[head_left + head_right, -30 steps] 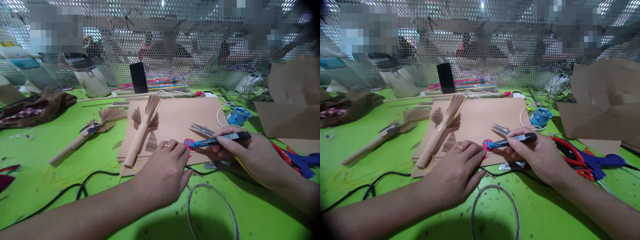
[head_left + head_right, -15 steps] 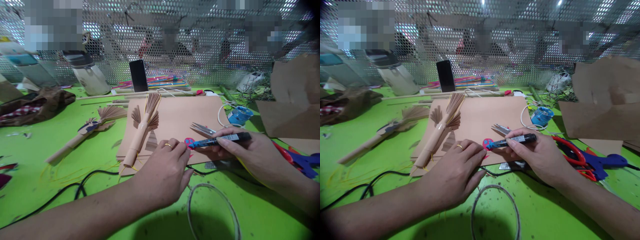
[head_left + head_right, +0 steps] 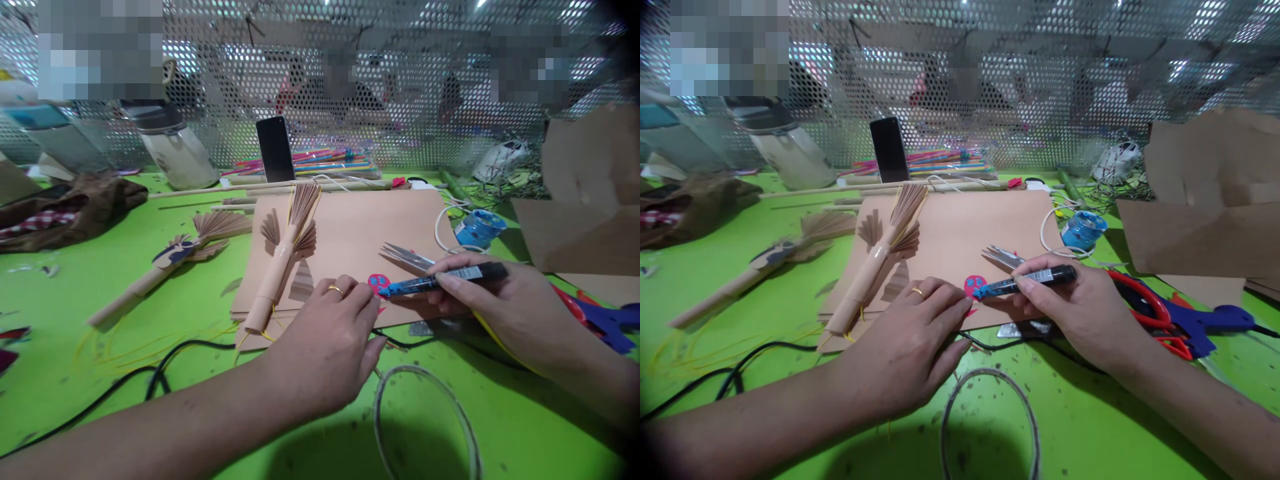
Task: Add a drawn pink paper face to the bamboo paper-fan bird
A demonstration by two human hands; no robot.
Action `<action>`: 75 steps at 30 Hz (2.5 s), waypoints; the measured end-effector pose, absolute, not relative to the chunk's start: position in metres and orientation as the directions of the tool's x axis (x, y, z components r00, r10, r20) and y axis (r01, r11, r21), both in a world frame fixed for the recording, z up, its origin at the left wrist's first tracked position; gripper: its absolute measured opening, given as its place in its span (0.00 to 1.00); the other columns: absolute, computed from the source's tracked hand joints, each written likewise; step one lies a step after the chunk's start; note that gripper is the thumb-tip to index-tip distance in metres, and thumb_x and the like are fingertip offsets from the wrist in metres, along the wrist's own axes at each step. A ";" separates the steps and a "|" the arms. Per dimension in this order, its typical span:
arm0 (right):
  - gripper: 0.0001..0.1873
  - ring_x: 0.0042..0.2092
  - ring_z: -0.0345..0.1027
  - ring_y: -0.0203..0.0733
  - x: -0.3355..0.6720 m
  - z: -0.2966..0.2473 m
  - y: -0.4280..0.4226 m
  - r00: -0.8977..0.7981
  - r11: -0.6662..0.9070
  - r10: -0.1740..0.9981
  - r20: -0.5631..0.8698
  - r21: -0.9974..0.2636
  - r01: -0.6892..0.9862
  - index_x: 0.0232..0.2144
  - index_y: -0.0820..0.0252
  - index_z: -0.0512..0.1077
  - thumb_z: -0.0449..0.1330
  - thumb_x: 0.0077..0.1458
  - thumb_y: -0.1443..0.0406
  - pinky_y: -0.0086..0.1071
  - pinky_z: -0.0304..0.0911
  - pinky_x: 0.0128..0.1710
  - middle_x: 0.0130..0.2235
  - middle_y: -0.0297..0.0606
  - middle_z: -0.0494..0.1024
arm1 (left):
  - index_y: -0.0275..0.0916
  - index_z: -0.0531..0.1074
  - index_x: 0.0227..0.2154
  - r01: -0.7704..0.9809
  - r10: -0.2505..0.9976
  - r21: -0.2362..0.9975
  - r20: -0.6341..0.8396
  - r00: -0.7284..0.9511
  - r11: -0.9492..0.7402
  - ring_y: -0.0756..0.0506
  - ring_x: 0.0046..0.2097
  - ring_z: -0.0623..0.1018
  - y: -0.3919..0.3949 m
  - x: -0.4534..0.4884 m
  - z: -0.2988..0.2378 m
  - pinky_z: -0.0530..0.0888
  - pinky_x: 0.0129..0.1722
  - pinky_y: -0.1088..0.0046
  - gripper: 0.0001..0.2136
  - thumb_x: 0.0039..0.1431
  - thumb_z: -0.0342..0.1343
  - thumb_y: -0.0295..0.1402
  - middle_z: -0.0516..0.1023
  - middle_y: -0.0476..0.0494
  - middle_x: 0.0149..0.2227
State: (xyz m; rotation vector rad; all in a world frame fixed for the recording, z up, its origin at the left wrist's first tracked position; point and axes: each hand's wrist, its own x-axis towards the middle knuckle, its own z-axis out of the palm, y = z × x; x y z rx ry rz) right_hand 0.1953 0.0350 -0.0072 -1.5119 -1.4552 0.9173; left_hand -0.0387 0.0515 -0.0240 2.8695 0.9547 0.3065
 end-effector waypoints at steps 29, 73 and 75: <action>0.14 0.30 0.77 0.36 0.193 -0.006 0.036 0.077 -0.064 0.996 -0.043 -0.952 0.299 0.35 0.57 0.74 0.66 0.52 0.53 0.26 0.74 0.33 0.29 0.34 0.81 | 0.32 0.67 0.53 0.572 0.594 0.162 0.163 0.788 -0.804 0.36 0.50 0.65 0.052 -0.039 -0.023 0.67 0.51 0.51 0.18 0.65 0.47 0.36 0.70 0.36 0.48; 0.12 0.32 0.77 0.39 0.195 -0.005 0.034 0.071 -0.059 0.997 -0.042 -0.965 0.256 0.35 0.55 0.74 0.63 0.54 0.55 0.31 0.74 0.35 0.30 0.33 0.79 | 0.34 0.68 0.52 0.581 0.600 0.151 0.145 0.787 -0.799 0.36 0.50 0.65 0.051 -0.038 -0.020 0.67 0.51 0.52 0.17 0.65 0.46 0.36 0.70 0.36 0.47; 0.12 0.32 0.76 0.40 0.194 -0.005 0.034 0.067 -0.057 0.997 -0.044 -0.978 0.203 0.35 0.56 0.73 0.63 0.54 0.55 0.33 0.75 0.36 0.29 0.34 0.78 | 0.34 0.69 0.51 0.580 0.598 0.149 0.146 0.788 -0.801 0.36 0.50 0.65 0.051 -0.038 -0.021 0.67 0.51 0.52 0.17 0.65 0.46 0.36 0.69 0.36 0.47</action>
